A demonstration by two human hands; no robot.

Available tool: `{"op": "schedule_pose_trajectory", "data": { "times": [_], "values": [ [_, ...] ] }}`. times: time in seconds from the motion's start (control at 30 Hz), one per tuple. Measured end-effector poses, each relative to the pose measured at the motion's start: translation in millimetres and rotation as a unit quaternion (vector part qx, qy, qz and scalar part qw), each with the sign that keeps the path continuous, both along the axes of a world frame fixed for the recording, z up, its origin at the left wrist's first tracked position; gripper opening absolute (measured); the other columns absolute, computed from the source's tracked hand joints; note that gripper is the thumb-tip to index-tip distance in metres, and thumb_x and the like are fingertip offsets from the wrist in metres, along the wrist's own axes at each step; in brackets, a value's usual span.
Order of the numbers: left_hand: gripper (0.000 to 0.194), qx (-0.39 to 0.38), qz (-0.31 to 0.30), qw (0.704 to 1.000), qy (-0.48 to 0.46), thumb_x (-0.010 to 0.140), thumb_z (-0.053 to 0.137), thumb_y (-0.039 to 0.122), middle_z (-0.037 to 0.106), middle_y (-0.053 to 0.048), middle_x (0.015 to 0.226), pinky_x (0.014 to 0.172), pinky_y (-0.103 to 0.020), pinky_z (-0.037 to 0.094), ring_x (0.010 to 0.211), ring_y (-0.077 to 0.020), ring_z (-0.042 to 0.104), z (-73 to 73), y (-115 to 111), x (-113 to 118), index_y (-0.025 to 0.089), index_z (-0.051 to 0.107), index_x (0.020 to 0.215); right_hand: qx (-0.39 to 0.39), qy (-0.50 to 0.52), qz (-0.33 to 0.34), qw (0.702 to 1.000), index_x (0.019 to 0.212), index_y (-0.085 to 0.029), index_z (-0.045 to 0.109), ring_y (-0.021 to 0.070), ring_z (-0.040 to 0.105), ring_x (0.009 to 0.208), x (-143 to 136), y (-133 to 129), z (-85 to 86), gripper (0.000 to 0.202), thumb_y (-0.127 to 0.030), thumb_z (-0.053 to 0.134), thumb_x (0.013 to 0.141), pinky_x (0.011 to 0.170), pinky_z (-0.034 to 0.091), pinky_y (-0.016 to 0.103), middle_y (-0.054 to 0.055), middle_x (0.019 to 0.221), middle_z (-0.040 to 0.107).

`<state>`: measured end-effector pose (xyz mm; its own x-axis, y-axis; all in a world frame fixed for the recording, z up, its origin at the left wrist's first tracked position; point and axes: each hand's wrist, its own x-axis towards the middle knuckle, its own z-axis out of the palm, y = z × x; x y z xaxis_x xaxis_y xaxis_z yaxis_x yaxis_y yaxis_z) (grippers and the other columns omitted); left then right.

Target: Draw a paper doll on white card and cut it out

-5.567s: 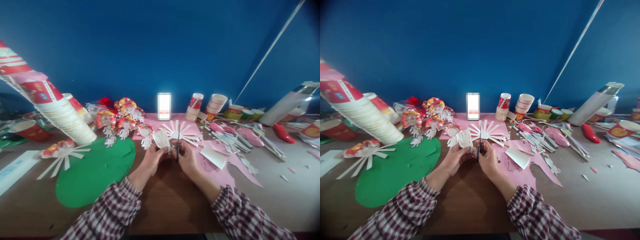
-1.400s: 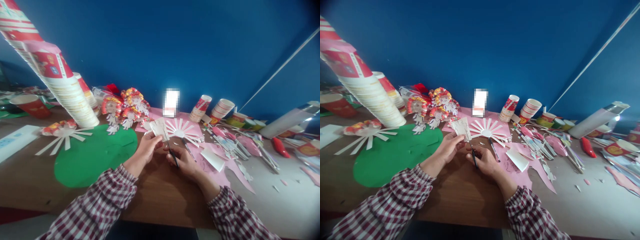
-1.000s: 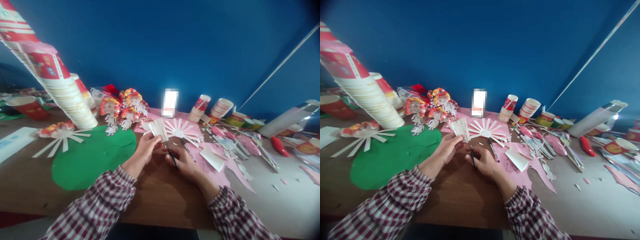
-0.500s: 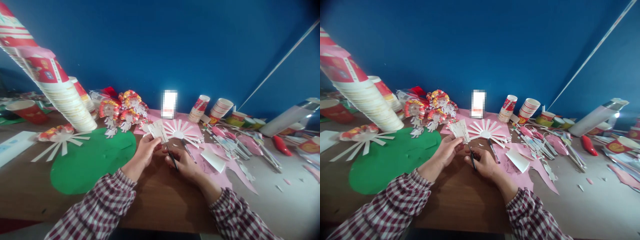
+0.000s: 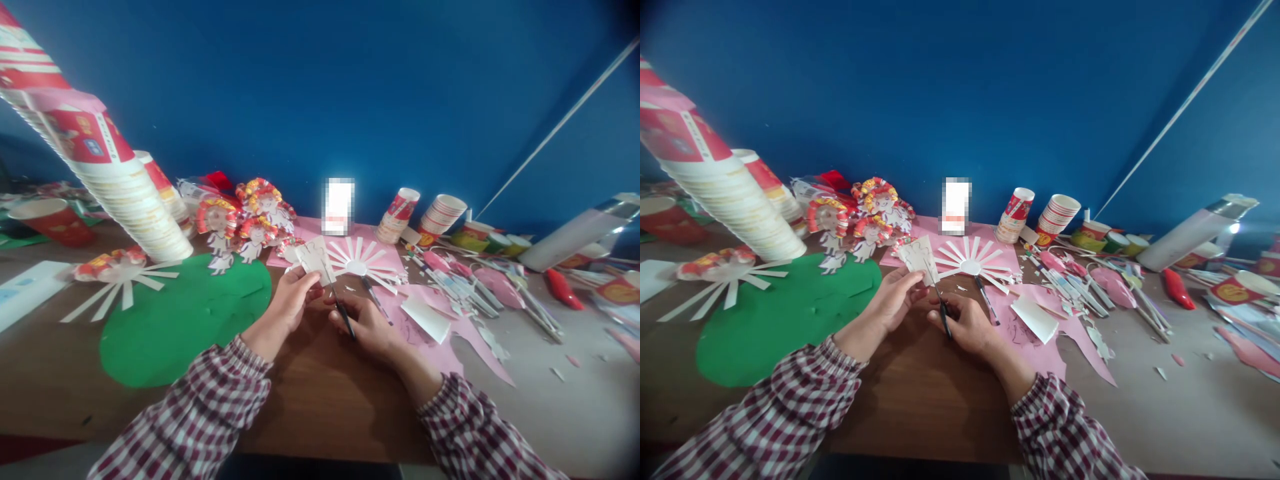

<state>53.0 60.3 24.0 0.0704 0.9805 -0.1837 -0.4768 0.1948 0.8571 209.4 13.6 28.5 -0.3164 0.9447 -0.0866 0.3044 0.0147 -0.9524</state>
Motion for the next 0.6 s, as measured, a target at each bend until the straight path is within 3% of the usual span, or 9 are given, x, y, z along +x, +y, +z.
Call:
{"op": "schedule_pose_trajectory", "data": {
  "times": [0.23,0.6],
  "values": [
    [0.019,0.001,0.008,1.000,-0.019,0.061,0.075,0.028,0.061,0.001,0.062,0.055,-0.022,0.048,0.058,-0.0096,0.056,-0.7,0.2,-1.2,0.015,0.065,0.070,0.000,0.004,0.006,1.000,0.109,-0.013,0.063,0.0124,0.048,0.060,0.3,1.4,0.4,0.044,-0.044,0.065,0.077,0.054,0.040,0.025,0.000,0.067,0.055],
    [0.023,-0.001,-0.001,1.000,0.004,0.059,0.076,0.026,0.065,-0.001,0.070,0.058,-0.021,0.048,0.062,-0.0093,0.056,0.0,-0.4,0.3,0.014,0.069,0.077,0.011,0.012,0.015,1.000,0.109,-0.013,0.062,0.0123,0.048,0.059,0.4,3.4,-3.6,0.045,-0.047,0.064,0.078,0.054,0.039,0.025,-0.001,0.066,0.054]
  ]
}}
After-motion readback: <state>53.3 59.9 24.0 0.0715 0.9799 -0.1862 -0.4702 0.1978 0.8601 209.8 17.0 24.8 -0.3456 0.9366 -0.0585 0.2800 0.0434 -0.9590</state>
